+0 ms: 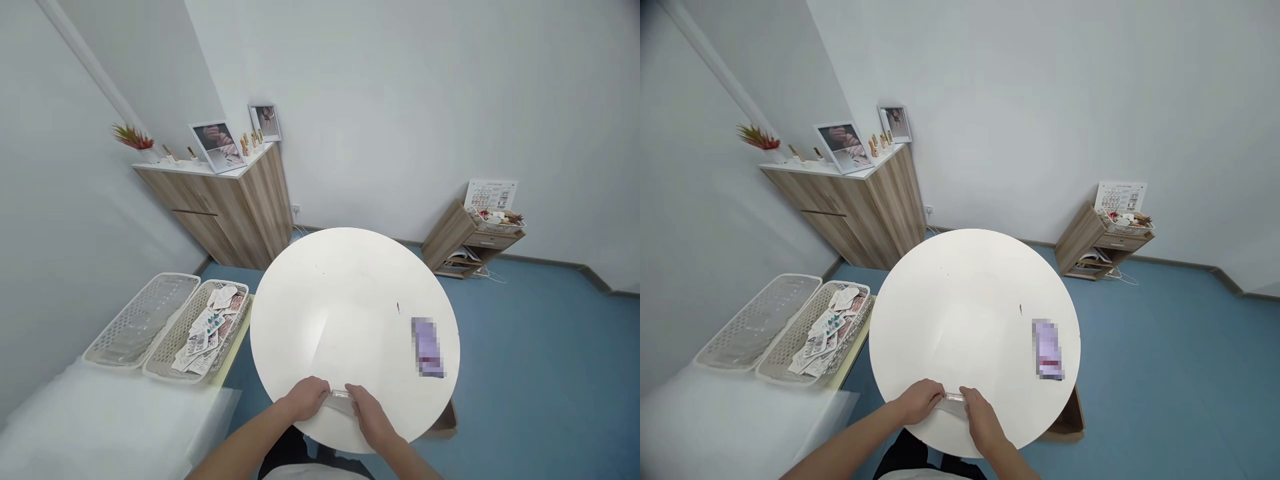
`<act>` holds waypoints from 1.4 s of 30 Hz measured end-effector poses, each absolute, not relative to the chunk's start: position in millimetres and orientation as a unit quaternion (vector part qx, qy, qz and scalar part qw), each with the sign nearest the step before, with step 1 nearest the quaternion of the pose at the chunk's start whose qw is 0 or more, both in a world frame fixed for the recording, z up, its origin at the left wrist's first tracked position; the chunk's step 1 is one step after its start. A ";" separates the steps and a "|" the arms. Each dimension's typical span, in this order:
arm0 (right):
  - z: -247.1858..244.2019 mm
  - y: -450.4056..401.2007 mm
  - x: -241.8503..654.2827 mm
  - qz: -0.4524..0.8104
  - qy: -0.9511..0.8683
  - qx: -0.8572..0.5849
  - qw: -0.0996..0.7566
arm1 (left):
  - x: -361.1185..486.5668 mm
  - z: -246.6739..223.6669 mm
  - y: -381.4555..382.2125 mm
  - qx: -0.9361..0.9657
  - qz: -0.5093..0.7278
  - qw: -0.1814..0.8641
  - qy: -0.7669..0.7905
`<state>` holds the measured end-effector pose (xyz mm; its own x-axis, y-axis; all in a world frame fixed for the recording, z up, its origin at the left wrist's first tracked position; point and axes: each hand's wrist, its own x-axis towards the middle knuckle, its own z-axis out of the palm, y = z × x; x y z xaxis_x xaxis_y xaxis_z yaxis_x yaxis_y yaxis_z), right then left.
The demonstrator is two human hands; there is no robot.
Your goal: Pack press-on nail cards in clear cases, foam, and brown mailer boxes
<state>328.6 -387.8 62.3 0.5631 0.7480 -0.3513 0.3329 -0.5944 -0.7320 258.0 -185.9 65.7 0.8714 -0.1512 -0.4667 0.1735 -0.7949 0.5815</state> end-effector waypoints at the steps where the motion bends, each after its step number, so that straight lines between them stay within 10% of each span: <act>1: 61.3 -388.0 330.2 0.337 -0.325 -0.828 0.308 | 258.0 67.0 -184.6 0.910 -0.248 0.333 0.009; 25: 36.1 -384.0 356.4 0.296 -0.231 -0.864 0.336 | 278.4 47.5 -204.2 0.895 -0.238 0.372 0.064; 42: 33.4 -380.3 341.8 0.254 -0.217 -0.914 0.230 | 277.7 66.4 -220.2 0.963 -0.202 0.139 -0.110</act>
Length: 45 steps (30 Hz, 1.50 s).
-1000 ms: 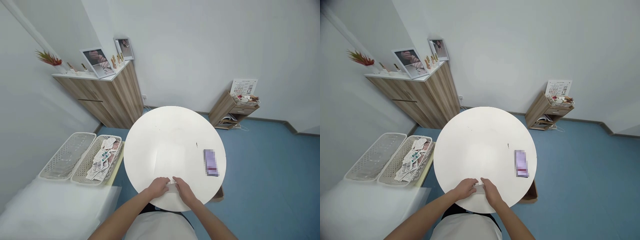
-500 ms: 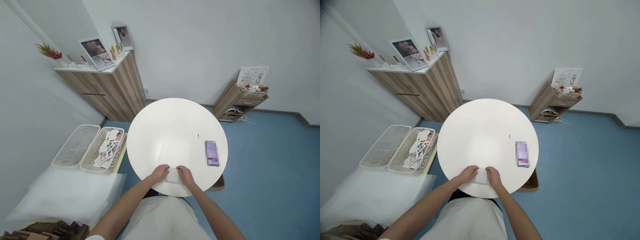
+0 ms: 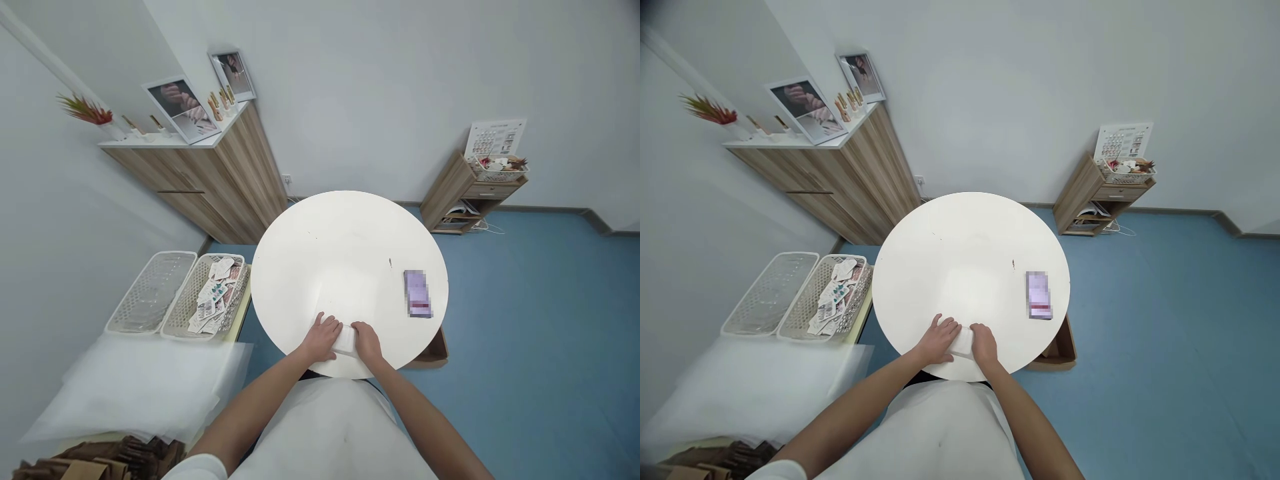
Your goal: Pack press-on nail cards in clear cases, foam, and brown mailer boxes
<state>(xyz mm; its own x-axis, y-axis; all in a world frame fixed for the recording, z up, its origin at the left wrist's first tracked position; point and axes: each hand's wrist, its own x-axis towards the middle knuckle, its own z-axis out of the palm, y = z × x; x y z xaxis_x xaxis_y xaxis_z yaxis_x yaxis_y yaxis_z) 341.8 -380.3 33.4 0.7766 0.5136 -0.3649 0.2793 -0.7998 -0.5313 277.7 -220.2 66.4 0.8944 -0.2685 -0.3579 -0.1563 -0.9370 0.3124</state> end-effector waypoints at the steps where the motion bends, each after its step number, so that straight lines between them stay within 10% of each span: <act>1: 34.2 -380.4 340.7 0.243 -0.230 -0.918 0.211 | 278.1 65.2 -220.6 0.963 -0.207 0.136 -0.106; 17: 64.4 -400.6 313.1 0.263 -0.433 -0.851 0.139 | 273.5 79.4 -225.6 0.940 -0.243 0.209 -0.119; 45: 43.5 -397.8 387.1 0.394 -0.194 -0.814 0.381 | 269.9 48.3 -173.3 0.739 -0.203 0.590 0.253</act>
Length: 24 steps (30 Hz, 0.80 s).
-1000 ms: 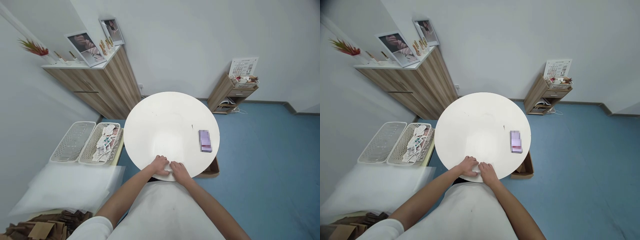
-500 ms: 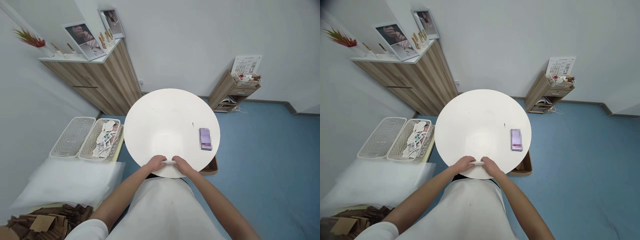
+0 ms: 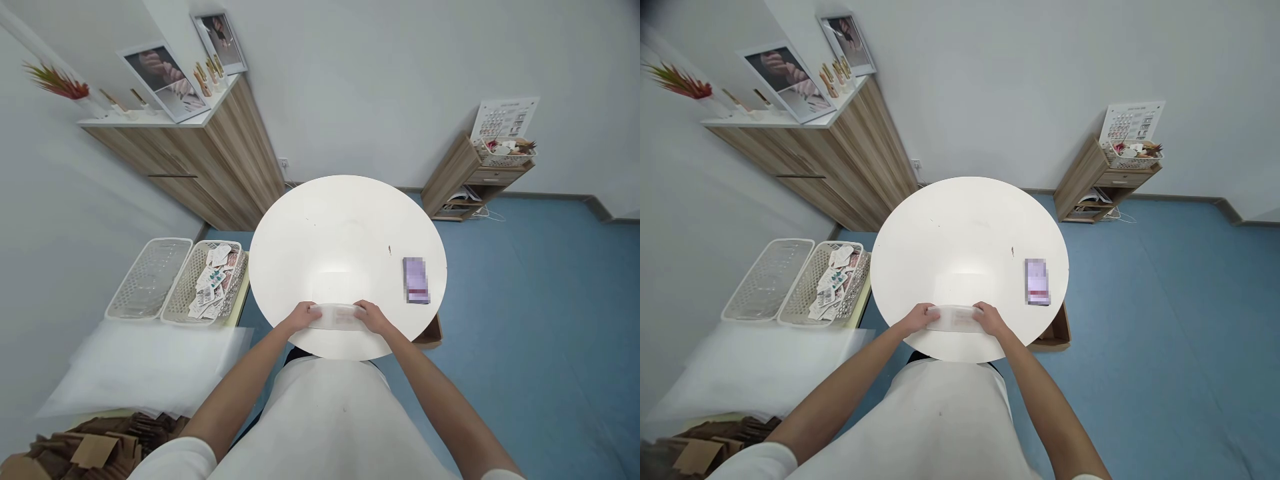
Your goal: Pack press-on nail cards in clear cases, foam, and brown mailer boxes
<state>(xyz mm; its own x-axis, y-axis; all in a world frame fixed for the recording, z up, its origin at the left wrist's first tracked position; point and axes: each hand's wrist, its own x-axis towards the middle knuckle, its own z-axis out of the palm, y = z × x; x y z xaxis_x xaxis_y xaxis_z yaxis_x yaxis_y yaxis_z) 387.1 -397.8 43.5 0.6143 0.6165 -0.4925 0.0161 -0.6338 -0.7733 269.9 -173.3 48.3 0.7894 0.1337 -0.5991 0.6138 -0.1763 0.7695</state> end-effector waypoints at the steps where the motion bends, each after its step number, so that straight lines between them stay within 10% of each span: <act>1: 40.9 -397.9 388.1 0.394 -0.180 -0.813 0.390 | 268.4 44.8 -171.4 0.727 -0.201 0.595 0.278; 24: 29.1 -405.9 380.1 0.255 -0.055 -0.878 0.401 | 264.0 35.4 -175.9 0.769 -0.128 0.487 0.393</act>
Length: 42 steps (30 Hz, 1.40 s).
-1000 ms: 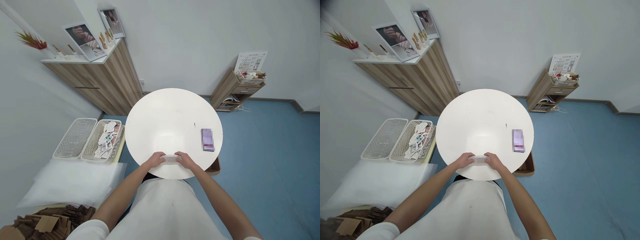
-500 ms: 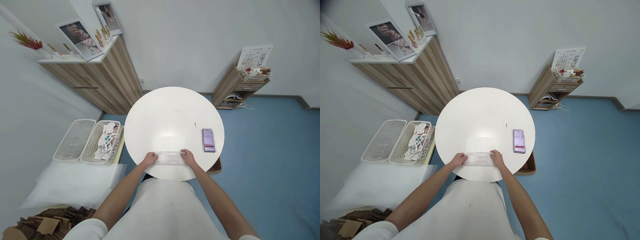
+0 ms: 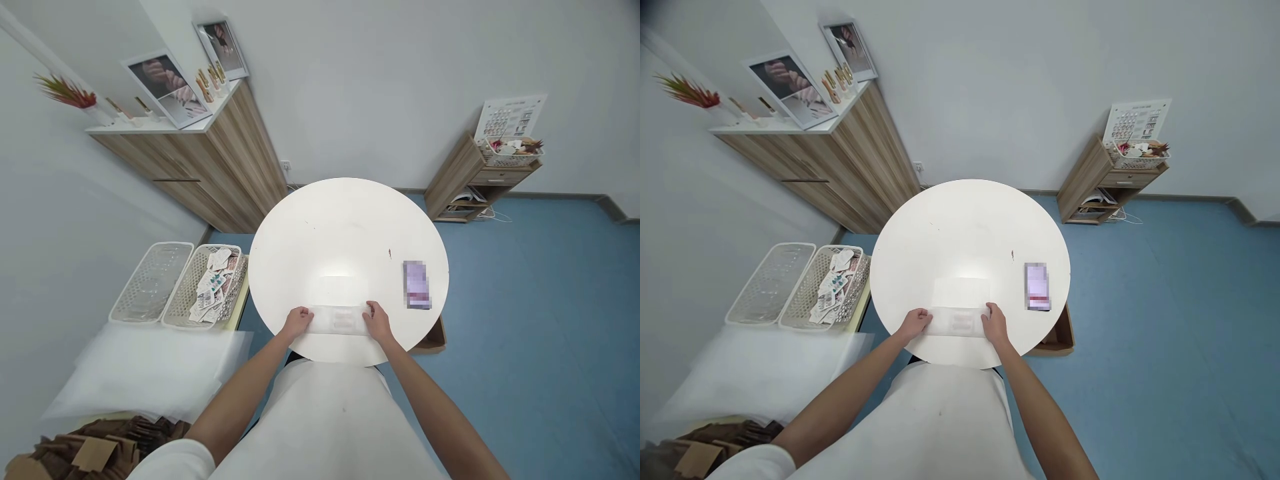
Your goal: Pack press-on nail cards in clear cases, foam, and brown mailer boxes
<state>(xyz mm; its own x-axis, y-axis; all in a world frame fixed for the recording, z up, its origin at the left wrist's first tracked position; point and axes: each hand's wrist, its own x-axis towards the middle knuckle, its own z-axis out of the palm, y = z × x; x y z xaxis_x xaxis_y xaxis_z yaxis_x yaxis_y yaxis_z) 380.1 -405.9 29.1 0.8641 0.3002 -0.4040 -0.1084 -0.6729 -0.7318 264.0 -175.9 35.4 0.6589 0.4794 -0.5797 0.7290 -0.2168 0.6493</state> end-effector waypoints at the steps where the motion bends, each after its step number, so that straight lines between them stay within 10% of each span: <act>1: 29.5 -408.5 378.2 0.241 -0.050 -0.883 0.400 | 262.5 39.3 -177.9 0.785 -0.105 0.467 0.393; 15: 32.6 -405.3 358.5 0.323 0.061 -0.828 0.454 | 261.3 43.3 -236.7 0.981 -0.130 0.133 -0.054; 42: 41.1 -359.2 320.0 0.307 0.055 -0.797 0.517 | 250.6 39.1 -219.8 0.953 -0.133 0.177 -0.208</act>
